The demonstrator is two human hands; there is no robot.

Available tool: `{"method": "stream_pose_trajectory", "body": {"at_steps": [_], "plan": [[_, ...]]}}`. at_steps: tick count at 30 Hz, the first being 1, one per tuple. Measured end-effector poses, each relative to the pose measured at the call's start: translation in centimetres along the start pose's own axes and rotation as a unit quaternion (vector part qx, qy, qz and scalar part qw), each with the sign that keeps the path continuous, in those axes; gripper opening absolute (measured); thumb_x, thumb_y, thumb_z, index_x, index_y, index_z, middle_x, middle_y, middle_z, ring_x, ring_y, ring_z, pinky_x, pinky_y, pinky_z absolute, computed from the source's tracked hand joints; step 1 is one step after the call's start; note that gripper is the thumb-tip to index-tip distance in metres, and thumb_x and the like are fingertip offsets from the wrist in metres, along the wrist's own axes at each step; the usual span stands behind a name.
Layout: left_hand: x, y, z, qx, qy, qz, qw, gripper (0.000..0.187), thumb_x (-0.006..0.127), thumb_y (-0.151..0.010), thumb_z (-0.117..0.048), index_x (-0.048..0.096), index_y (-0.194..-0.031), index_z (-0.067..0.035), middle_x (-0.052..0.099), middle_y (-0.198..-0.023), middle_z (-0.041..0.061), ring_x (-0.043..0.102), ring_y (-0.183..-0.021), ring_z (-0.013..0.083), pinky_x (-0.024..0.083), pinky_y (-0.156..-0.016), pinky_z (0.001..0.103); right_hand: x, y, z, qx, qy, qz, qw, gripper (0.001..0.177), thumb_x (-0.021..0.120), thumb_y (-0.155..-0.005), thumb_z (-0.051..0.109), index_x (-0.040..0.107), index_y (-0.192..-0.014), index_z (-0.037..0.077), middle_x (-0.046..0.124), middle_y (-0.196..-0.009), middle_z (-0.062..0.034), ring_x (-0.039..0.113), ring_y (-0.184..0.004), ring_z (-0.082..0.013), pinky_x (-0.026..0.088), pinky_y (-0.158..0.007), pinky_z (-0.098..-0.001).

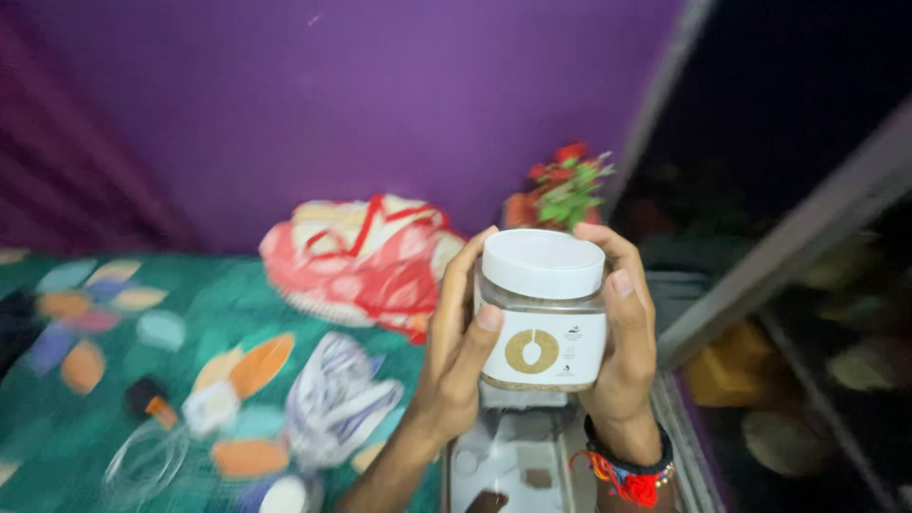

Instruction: The person wipes a metal container, a yellow bottle, a bowl, a tin, and several jars with a cloth and places them inside a storage cabinet.

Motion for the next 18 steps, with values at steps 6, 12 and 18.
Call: {"method": "stream_pose_trajectory", "body": {"at_steps": [6, 12, 18], "plan": [[-7.6, 8.6, 0.4, -0.047, 0.001, -0.104, 0.993, 0.085, 0.058, -0.100, -0.045, 0.025, -0.161, 0.005, 0.041, -0.160, 0.023, 0.038, -0.153, 0.0312, 0.027, -0.127, 0.042, 7.0, 5.6, -6.4, 0.067, -0.027, 0.085, 0.994, 0.054, 0.040, -0.109, 0.037, 0.047, -0.144, -0.005, 0.061, -0.122, -0.0134, 0.059, -0.113, -0.0184, 0.047, -0.098, -0.0308], [-13.6, 15.4, 1.6, -0.060, -0.055, -0.247, 0.966, 0.086, 0.071, -0.092, -0.037, 0.036, -0.156, 0.008, 0.053, -0.150, 0.023, 0.052, -0.142, 0.0308, 0.040, -0.120, 0.042, 12.6, 10.1, -13.5, 0.145, -0.091, 0.159, 0.973, 0.057, 0.032, -0.111, 0.043, 0.046, -0.143, -0.002, 0.062, -0.130, -0.0150, 0.060, -0.122, -0.0209, 0.048, -0.106, -0.0336], [-18.7, 19.7, 2.4, -0.055, -0.060, -0.338, 0.938, 0.081, 0.068, -0.092, -0.035, 0.038, -0.154, 0.008, 0.055, -0.146, 0.023, 0.054, -0.137, 0.0298, 0.042, -0.117, 0.042, 13.7, 14.1, -30.3, 0.141, -0.011, 0.191, 0.971, 0.055, 0.047, -0.109, 0.042, 0.047, -0.145, 0.000, 0.058, -0.136, -0.0169, 0.058, -0.127, -0.0242, 0.048, -0.109, -0.0386]]}}
Point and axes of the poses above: each hand's wrist, its own y-axis away from the middle knuckle, its own x-axis out of the palm, z = x × y, the point moved 5 cm from there along -y, towards the middle knuckle
